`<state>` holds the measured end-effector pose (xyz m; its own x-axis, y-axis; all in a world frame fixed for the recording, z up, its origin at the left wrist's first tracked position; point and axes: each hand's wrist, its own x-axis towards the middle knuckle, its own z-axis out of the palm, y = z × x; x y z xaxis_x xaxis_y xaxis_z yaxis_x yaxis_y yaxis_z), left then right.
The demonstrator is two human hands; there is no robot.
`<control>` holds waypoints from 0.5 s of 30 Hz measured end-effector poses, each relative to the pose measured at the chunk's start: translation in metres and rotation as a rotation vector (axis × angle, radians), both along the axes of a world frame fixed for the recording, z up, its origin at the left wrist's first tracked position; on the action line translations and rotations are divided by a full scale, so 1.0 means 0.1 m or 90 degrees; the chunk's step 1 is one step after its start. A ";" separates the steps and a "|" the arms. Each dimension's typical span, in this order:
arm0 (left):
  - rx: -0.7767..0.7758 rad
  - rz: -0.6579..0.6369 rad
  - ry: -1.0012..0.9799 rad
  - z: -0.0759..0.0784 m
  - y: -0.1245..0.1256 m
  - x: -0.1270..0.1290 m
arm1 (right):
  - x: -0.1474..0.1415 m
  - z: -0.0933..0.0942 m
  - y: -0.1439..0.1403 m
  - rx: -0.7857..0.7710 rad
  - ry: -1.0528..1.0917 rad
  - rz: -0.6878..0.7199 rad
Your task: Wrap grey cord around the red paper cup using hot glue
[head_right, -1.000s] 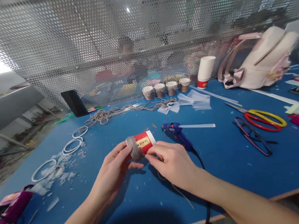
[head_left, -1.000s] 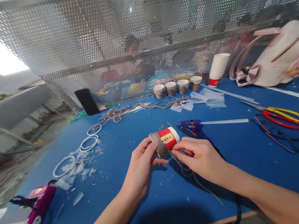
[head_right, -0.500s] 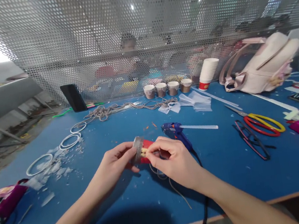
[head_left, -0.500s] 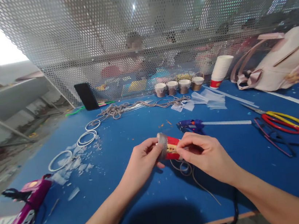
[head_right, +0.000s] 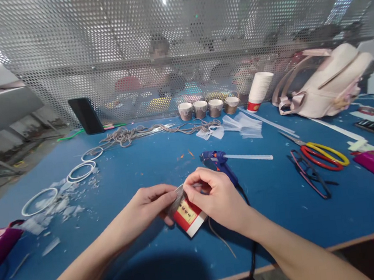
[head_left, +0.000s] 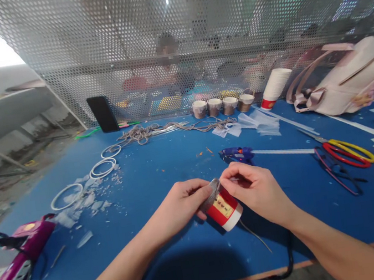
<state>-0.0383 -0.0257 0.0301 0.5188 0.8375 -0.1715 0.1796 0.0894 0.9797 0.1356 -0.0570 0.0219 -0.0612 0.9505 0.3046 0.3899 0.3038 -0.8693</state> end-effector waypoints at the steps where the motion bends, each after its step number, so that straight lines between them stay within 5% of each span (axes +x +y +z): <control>1: -0.004 -0.001 -0.007 0.00 0.00 0.00 | 0.00 0.00 0.00 -0.003 0.001 -0.005; 15: 0.012 0.000 0.021 0.00 0.00 -0.04 | -0.01 -0.02 0.02 -0.043 0.012 -0.046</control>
